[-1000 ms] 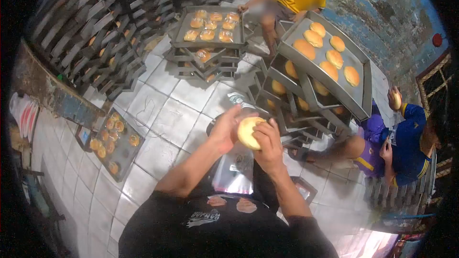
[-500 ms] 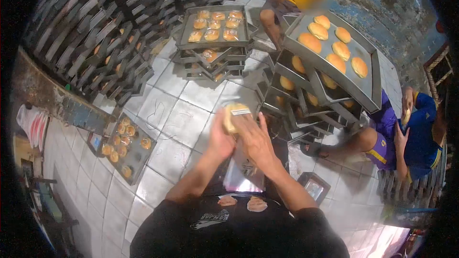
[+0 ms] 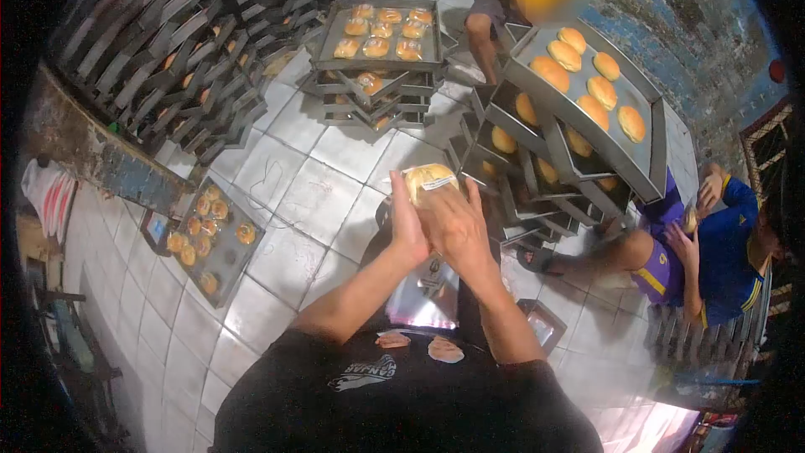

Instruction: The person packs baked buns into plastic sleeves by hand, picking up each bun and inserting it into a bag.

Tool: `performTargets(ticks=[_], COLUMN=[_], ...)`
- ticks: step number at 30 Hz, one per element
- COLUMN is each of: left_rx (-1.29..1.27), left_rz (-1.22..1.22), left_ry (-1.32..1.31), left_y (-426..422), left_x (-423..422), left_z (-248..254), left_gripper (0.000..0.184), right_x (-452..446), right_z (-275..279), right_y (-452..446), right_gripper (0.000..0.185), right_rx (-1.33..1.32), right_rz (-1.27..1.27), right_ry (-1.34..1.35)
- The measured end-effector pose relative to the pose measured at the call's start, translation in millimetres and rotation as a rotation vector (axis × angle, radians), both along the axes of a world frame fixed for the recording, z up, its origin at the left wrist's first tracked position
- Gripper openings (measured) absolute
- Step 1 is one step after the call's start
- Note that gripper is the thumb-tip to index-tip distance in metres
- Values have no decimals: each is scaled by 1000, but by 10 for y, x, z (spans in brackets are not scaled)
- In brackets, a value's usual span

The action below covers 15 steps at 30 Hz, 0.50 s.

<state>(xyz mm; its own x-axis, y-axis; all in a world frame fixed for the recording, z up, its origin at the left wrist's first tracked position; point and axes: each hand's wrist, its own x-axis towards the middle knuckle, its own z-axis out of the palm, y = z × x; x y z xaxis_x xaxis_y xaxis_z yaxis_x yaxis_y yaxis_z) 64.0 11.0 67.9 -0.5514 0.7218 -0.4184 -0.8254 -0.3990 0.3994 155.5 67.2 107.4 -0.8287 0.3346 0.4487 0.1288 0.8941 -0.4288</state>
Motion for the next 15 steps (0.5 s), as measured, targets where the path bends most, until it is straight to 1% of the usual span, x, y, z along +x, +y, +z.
performTargets(ticks=[1,3,4,6,7,9,10,11,12,13,14,15], left_rx=[-6,66,68,118,118,195,135,131,125,118,128,126], left_rz=[0,3,14,71,76,12,-43,-46,-30,-13,25,30], left_ry=[2,-68,-72,-110,-112,-53,-31,-34,-35,-35,-67,-69], left_y=[-17,-95,-107,-117,-104,-49,-44,-30,-13,-24,-64,-112], left_x=[-66,-282,-388,-528,-508,-439,-429,-461,-542,-623,-707,-742], left_z=[-59,-168,-185,-196,-188,-160,-114,-199,-362,-371,-388,-296], left_gripper=[81,87,87,92,92,90,84,84,82,80,77,77], right_x=[1,40,49,104,100,60,56,133,232,273,343,401], right_z=[44,154,160,147,112,-36,-90,-122,-79,46,222,391], right_y=[-9,-63,-94,-176,-217,-285,-280,-321,-407,-474,-500,-501], right_gripper=[37,32,32,17,17,11,11,11,11,11,10,9], right_rx=[-6,41,41,-233,-233,-475,-410,-414,-855,-1288,-1314,-1335], right_rz=[0,102,113,168,172,188,214,210,626,1051,1128,1206], right_ry=[2,128,123,112,109,18,33,31,-25,-84,-207,-335])
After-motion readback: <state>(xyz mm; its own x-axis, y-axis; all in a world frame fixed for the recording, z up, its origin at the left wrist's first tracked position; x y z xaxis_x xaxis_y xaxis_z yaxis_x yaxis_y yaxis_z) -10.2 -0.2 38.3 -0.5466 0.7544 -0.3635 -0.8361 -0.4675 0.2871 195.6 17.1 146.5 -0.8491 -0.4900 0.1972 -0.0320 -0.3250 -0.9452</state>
